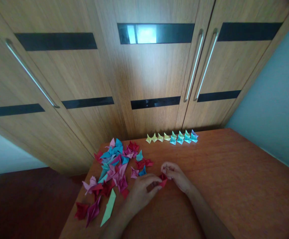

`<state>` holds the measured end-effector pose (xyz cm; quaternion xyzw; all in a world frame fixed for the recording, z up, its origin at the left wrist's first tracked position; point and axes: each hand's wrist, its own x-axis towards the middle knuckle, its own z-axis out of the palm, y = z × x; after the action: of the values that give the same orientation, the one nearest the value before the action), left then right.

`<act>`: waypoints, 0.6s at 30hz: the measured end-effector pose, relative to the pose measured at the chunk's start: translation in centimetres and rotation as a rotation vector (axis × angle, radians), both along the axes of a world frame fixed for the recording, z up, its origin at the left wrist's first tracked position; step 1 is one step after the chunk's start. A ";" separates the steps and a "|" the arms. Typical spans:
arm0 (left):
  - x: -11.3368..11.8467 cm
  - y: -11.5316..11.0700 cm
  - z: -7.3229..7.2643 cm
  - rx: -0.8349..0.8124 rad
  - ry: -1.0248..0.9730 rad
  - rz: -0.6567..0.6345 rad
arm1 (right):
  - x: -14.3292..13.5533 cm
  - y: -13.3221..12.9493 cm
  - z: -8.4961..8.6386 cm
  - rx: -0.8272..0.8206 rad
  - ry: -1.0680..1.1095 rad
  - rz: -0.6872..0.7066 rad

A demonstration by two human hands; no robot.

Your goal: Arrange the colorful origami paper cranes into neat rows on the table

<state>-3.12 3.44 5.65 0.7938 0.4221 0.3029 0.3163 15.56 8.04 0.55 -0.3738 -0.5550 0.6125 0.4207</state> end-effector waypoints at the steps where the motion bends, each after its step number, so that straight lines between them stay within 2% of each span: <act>1: 0.2 0.3 0.1 0.013 0.003 -0.013 | 0.1 0.1 0.0 0.003 -0.006 -0.021; 3: 0.8 1.1 0.4 0.049 0.025 -0.023 | 0.5 0.6 -0.2 0.018 -0.030 -0.117; 5: 1.4 2.4 0.5 0.097 0.069 -0.010 | 1.1 1.3 -0.7 0.059 -0.093 -0.283; 7: 2.2 4.2 0.4 0.153 0.149 0.020 | 1.9 2.0 -1.5 0.135 -0.235 -0.462; 9: 3.1 6.5 0.0 0.203 0.243 0.051 | 2.7 2.7 -2.3 0.215 -0.427 -0.566; 14: 5.6 11.9 -1.7 0.218 0.347 0.085 | 3.6 3.2 -3.7 0.274 -0.707 -0.599; 18: 7.2 14.5 -3.1 0.214 0.418 0.098 | 3.4 3.0 -3.8 0.294 -0.801 -0.566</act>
<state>4.11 17.96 2.58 0.8468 0.4819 0.1898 0.1209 18.99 11.09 -3.22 -0.6516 -0.6301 0.1988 0.3727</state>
